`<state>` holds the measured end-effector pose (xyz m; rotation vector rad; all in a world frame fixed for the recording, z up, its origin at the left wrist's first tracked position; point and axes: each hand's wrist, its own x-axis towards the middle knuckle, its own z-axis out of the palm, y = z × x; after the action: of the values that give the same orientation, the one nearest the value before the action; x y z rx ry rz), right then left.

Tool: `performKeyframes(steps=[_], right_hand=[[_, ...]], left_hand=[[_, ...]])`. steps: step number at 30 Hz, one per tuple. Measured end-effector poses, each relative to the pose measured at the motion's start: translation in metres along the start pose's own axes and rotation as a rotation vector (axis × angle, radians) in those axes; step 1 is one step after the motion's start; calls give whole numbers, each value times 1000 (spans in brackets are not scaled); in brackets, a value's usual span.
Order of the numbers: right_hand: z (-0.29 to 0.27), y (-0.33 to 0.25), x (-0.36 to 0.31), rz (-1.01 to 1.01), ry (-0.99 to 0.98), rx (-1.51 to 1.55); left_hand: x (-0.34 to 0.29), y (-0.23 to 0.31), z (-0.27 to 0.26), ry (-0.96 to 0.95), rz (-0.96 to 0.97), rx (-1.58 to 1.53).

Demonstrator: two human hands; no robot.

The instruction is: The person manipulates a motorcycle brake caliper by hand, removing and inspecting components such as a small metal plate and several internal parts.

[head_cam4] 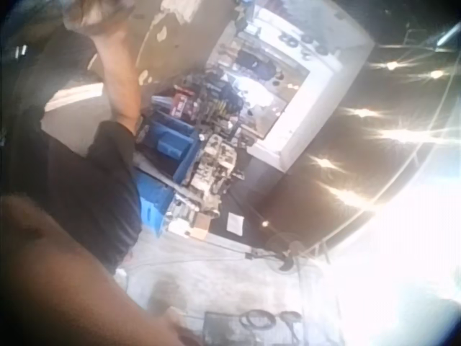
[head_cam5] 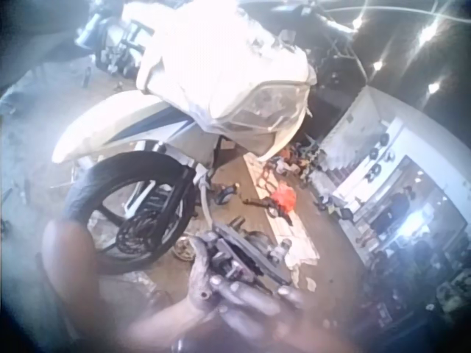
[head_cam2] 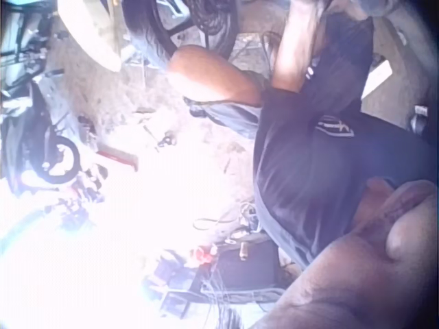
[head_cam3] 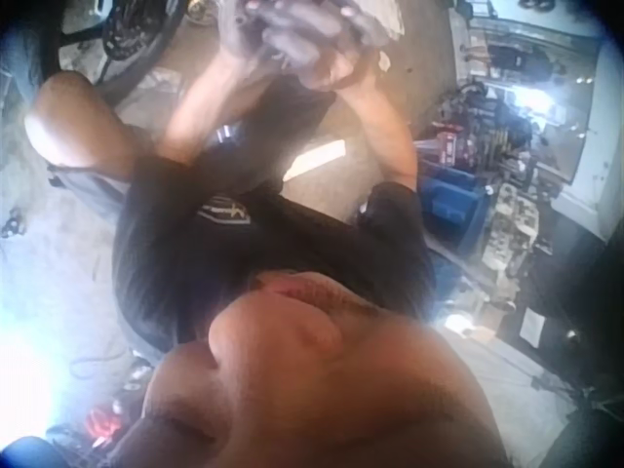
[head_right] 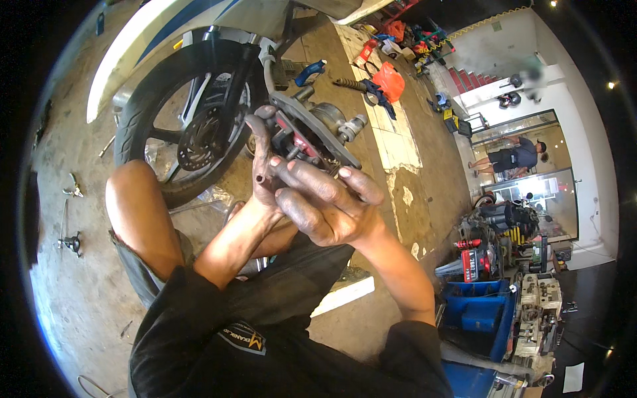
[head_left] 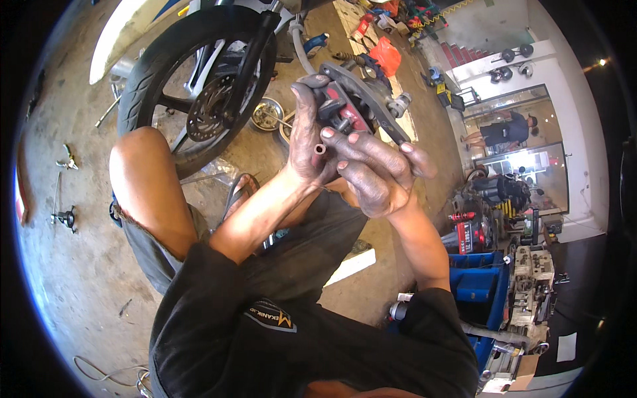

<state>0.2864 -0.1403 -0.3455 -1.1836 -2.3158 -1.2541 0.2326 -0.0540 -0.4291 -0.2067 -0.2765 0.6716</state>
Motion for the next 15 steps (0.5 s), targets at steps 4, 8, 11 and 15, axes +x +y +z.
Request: performKeyframes(steps=[4,8,11,15], right_hand=[[-1,0,4,13,2,0],[-4,-3,11,53,-65,-33],[-4,-2,10,23,-70,-30],[-3,2,3,-24,-86,14]], left_hand=[[3,3,-8,-174,-26,-22],[-2,3,1,-86,-2,-12],[0,4,-7,-99,2,7],[-1,3,-5,-75,33,35]])
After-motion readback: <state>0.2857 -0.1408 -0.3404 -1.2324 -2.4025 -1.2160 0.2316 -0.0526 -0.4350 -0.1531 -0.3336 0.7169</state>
